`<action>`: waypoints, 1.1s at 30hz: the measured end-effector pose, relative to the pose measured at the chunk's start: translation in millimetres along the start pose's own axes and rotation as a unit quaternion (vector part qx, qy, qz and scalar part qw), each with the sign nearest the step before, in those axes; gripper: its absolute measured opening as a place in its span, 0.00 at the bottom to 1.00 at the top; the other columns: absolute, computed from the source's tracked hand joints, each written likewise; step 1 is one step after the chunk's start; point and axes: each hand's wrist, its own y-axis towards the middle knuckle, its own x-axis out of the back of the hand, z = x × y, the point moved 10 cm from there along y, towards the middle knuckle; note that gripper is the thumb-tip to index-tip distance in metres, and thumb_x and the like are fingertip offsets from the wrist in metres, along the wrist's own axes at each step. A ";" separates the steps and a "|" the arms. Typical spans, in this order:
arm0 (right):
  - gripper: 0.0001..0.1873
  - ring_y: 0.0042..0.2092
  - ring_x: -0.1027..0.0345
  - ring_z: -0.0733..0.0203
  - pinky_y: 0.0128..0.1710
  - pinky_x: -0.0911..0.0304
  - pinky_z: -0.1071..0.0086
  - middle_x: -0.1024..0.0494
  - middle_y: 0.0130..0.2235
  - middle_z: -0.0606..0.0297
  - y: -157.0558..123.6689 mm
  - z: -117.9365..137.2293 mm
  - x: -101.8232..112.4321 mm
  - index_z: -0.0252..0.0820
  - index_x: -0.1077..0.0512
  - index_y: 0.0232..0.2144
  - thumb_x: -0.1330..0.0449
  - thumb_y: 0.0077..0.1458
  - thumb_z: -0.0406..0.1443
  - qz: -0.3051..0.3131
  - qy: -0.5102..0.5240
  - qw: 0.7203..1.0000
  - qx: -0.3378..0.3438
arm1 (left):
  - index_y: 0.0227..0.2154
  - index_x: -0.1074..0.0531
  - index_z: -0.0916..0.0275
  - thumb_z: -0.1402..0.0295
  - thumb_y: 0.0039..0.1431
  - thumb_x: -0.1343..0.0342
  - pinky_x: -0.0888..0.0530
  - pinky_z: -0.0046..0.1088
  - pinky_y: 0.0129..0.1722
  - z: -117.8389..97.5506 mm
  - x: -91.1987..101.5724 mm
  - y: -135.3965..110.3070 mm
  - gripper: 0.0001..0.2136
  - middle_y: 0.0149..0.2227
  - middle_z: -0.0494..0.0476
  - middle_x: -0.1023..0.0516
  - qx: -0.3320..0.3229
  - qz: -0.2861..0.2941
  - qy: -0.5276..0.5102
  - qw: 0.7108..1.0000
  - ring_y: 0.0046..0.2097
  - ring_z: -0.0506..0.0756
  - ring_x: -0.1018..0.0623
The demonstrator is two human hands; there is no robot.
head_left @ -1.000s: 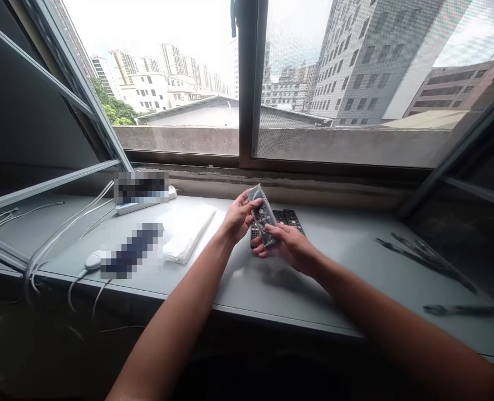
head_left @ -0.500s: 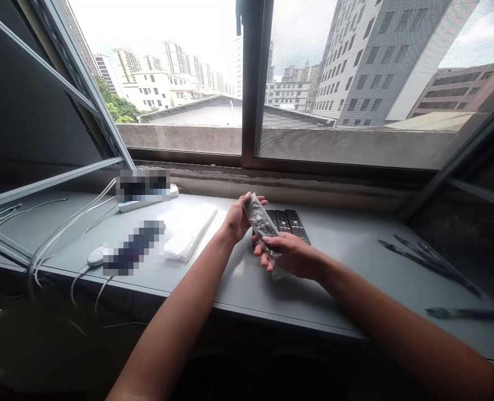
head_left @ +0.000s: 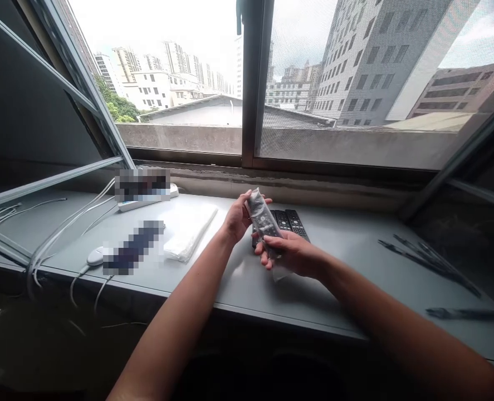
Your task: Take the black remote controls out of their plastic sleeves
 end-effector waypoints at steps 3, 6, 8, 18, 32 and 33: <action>0.19 0.37 0.17 0.56 0.40 0.20 0.63 0.14 0.44 0.53 -0.6 -1.9 -1.9 0.36 0.22 0.54 0.28 0.67 0.41 0.001 -0.005 1.000 -0.008 | 0.48 0.18 0.68 0.56 0.70 0.43 0.21 0.32 0.46 0.0 -5.3 -1.1 0.19 0.51 0.71 0.13 -0.004 0.020 0.017 1.000 0.48 0.61 0.15; 0.19 0.36 0.17 0.56 0.40 0.19 0.62 0.14 0.43 0.54 0.3 -5.9 -1.2 0.36 0.22 0.53 0.27 0.65 0.40 -0.013 0.004 1.000 -0.016 | 0.48 0.17 0.68 0.60 0.70 0.42 0.22 0.32 0.48 -5.4 -3.2 -1.2 0.16 0.51 0.70 0.13 -0.035 0.004 0.039 0.999 0.48 0.60 0.16; 0.18 0.36 0.18 0.57 0.39 0.19 0.63 0.14 0.41 0.57 1.5 -7.4 0.7 0.37 0.22 0.53 0.27 0.65 0.40 -0.025 0.013 1.000 -0.014 | 0.48 0.17 0.68 0.59 0.70 0.41 0.22 0.33 0.49 -7.0 -2.2 -1.4 0.17 0.50 0.70 0.12 -0.045 -0.001 0.046 0.998 0.48 0.60 0.16; 0.19 0.34 0.18 0.58 0.38 0.20 0.65 0.14 0.41 0.57 1.2 -1.4 -2.8 0.38 0.22 0.51 0.26 0.64 0.42 -0.036 0.010 0.999 0.000 | 0.51 0.17 0.69 0.55 0.70 0.42 0.22 0.31 0.39 3.0 -11.0 -2.3 0.21 0.53 0.74 0.14 -0.006 0.064 0.075 0.995 0.48 0.63 0.15; 0.17 0.37 0.16 0.56 0.40 0.18 0.63 0.14 0.42 0.55 2.2 1.9 2.8 0.38 0.23 0.50 0.27 0.64 0.41 -0.055 0.028 0.998 0.012 | 0.49 0.17 0.70 0.52 0.68 0.42 0.26 0.33 0.30 10.5 -11.3 -2.9 0.23 0.51 0.74 0.13 0.023 0.078 0.112 0.990 0.38 0.62 0.15; 0.17 0.37 0.16 0.56 0.40 0.18 0.63 0.14 0.42 0.54 2.3 1.5 2.2 0.38 0.23 0.50 0.27 0.65 0.41 -0.053 0.026 0.998 0.010 | 0.49 0.17 0.70 0.53 0.68 0.42 0.25 0.33 0.31 9.9 -9.1 -1.3 0.23 0.51 0.74 0.13 0.016 0.071 0.109 0.991 0.39 0.63 0.15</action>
